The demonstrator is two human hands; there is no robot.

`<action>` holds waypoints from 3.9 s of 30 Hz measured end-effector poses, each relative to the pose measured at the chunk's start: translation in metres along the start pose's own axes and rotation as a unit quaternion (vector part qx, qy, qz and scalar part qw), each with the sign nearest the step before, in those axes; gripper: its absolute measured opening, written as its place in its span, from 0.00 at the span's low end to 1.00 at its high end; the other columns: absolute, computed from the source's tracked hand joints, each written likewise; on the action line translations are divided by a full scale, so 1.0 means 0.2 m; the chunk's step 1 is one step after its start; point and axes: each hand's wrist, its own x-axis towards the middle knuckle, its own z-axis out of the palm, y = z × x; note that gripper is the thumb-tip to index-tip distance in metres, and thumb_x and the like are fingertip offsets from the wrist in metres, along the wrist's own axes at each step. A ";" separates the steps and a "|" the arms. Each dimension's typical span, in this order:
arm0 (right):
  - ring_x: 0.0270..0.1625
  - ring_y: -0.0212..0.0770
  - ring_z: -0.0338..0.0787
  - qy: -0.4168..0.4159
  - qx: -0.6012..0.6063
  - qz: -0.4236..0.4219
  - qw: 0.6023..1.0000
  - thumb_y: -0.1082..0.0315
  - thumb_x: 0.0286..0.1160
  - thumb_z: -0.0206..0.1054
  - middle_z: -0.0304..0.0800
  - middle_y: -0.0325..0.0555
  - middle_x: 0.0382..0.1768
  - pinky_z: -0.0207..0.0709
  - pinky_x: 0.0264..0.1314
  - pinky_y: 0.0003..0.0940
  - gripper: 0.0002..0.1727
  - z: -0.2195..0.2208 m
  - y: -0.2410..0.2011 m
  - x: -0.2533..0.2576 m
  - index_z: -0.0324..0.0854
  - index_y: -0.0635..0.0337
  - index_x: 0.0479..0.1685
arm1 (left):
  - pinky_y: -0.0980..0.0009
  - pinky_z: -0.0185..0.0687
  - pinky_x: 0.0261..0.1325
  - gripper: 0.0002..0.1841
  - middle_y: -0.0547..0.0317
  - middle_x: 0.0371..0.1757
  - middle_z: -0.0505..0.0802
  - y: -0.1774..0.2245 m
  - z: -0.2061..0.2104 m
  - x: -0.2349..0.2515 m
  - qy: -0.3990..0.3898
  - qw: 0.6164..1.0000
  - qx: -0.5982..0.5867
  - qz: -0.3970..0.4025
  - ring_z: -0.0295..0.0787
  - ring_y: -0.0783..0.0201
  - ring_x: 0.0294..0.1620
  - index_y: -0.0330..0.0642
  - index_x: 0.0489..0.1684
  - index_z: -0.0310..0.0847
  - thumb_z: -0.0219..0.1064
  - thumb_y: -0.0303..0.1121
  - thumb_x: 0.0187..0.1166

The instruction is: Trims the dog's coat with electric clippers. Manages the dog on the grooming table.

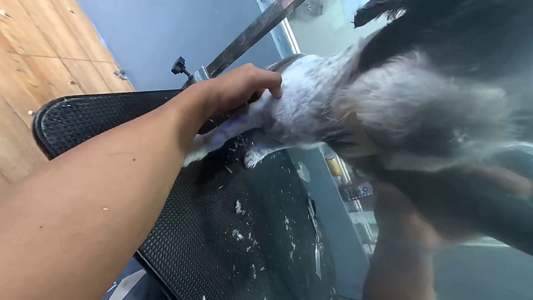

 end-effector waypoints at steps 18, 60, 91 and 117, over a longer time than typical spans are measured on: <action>0.62 0.53 0.93 -0.082 0.184 0.176 0.964 0.70 0.54 0.88 0.93 0.50 0.57 0.87 0.69 0.52 0.34 0.14 -0.21 -0.23 0.81 0.47 0.66 | 0.64 0.91 0.34 0.16 0.53 0.25 0.94 0.09 -0.03 -0.03 -0.143 0.989 -0.006 -0.033 0.93 0.64 0.26 0.36 0.26 0.90 0.75 0.42 0.75; 0.53 0.36 0.96 0.191 -0.341 0.141 0.909 0.66 0.56 0.87 0.92 0.41 0.51 0.96 0.54 0.34 0.33 -0.50 -0.16 0.27 0.73 0.64 0.59 | 0.64 0.92 0.41 0.14 0.61 0.41 0.95 -0.39 1.03 0.22 0.026 0.938 0.305 0.164 0.93 0.68 0.37 0.43 0.34 0.94 0.81 0.40 0.53; 0.51 0.29 0.94 0.169 -0.358 0.194 0.898 0.61 0.58 0.86 0.92 0.32 0.49 0.93 0.56 0.31 0.31 -0.45 -0.23 0.28 0.75 0.57 0.59 | 0.61 0.90 0.55 0.19 0.60 0.49 0.95 -0.38 1.03 0.20 -0.080 0.966 0.239 0.054 0.93 0.66 0.47 0.42 0.46 0.95 0.82 0.42 0.60; 0.46 0.35 0.96 0.120 -0.309 0.204 0.921 0.61 0.58 0.88 0.94 0.41 0.47 0.96 0.48 0.36 0.31 -0.26 -0.07 0.26 0.79 0.62 0.59 | 0.62 0.91 0.54 0.19 0.58 0.45 0.95 -0.40 1.03 0.19 -0.077 0.963 0.245 0.088 0.93 0.66 0.46 0.40 0.43 0.94 0.81 0.46 0.63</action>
